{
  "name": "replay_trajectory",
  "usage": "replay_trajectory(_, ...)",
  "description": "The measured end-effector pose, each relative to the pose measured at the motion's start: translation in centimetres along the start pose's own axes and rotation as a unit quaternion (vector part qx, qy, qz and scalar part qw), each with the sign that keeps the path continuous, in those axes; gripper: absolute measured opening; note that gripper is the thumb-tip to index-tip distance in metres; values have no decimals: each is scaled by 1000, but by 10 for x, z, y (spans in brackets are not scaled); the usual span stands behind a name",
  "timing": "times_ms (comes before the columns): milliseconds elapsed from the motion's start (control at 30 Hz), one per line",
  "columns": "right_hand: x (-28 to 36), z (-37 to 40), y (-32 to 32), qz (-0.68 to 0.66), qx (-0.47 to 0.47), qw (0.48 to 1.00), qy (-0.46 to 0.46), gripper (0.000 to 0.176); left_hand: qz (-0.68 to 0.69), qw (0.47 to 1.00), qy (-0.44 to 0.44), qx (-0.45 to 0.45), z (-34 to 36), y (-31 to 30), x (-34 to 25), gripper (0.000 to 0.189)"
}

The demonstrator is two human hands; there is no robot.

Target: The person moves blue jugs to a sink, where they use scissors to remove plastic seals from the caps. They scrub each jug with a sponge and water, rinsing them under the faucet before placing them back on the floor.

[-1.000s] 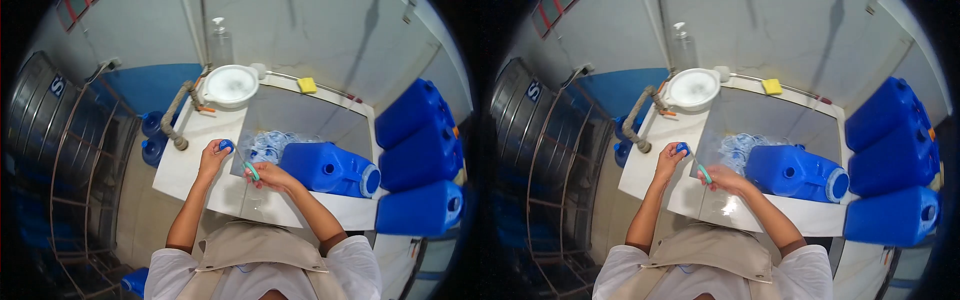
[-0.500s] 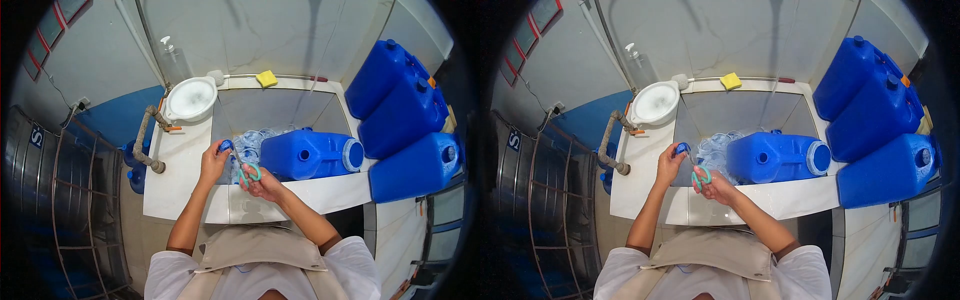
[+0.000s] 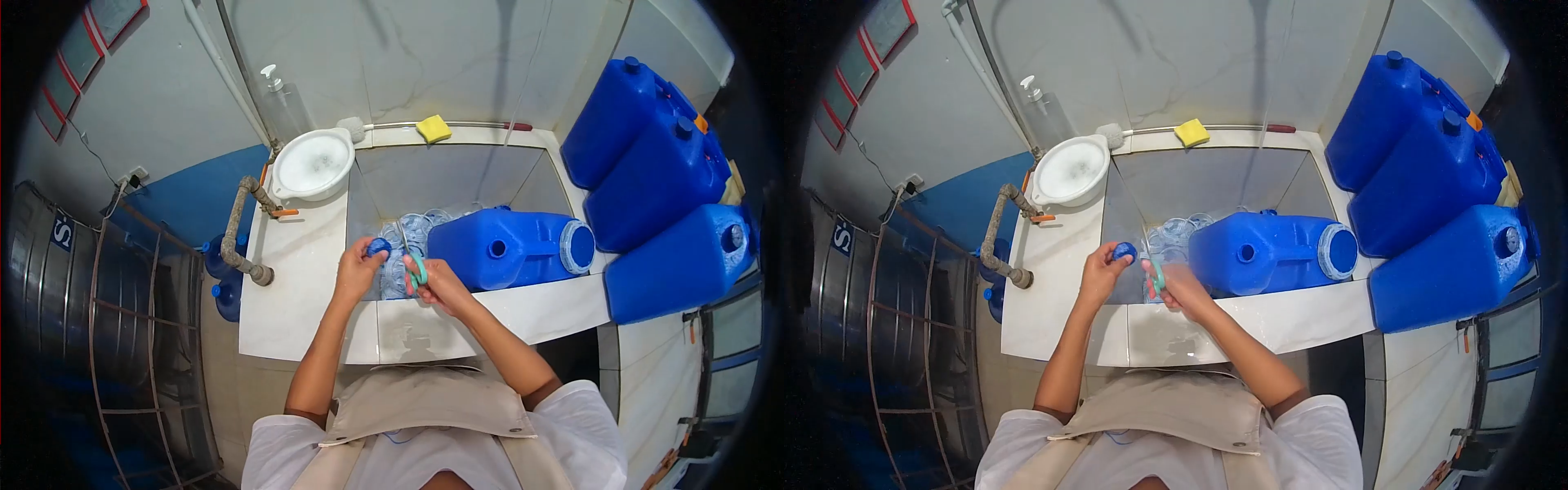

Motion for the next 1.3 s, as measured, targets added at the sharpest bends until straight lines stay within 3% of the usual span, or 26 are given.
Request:
replay_trajectory(67,13,1,-1,262,-65,955,-120,34,22,999,-43,-1,-7,-8,-1,21)
replay_trajectory(100,13,-1,-2,263,-67,955,-118,34,10,998,-62,13,-8,-7,-2,20)
replay_trajectory(167,49,7,12,396,-143,858,-292,30,22,996,-80,44,-4,0,-10,19)
replay_trajectory(200,50,1,13,396,-146,858,-293,30,34,992,-97,76,-3,6,-13,18)
replay_trajectory(267,57,-3,30,457,-72,799,-385,32,33,992,-89,84,-4,8,-11,17)
replay_trajectory(367,60,-4,34,527,-28,755,-388,30,0,994,-63,90,-7,5,-3,17)
replay_trajectory(500,60,1,47,535,-63,722,-434,29,-92,993,-48,48,-5,3,-4,18)
replay_trajectory(567,60,-6,47,517,-86,725,-447,29,-147,988,-49,21,-5,0,-11,19)
replay_trajectory(733,64,-5,49,483,-119,728,-472,25,-204,976,66,-45,-7,-1,-29,31)
replay_trajectory(833,69,-12,38,446,-154,733,-489,21,-260,954,126,-75,-7,3,-37,25)
replay_trajectory(867,68,-17,30,388,-160,769,-482,19,-275,943,162,-93,-6,4,-43,23)
replay_trajectory(900,68,-24,23,327,-165,801,-474,17,-229,965,106,-71,-10,3,-36,23)
replay_trajectory(933,68,-30,19,327,-162,801,-474,17,-230,965,105,-74,-11,2,-34,23)
replay_trajectory(1000,58,-52,-8,233,-201,864,-399,19,-150,978,131,-60,-14,4,-27,25)
replay_trajectory(1133,48,-65,-19,149,-159,912,-347,19,-123,975,162,-93,-14,5,-19,23)
replay_trajectory(1233,58,-48,-4,215,-101,886,-397,20,-178,968,129,-125,-14,2,-19,24)
replay_trajectory(1300,74,-27,11,278,-122,868,-394,21,-203,962,143,-114,-14,7,-28,26)
Point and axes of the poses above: each hand's wrist, its own z-axis away from the middle knuckle, its own y-axis out of the palm, x = y × z, the point moved 6 cm from there along -z, towards the middle knuckle, and after that the axes turned 5 degrees about -z, right-handed, at the moved point
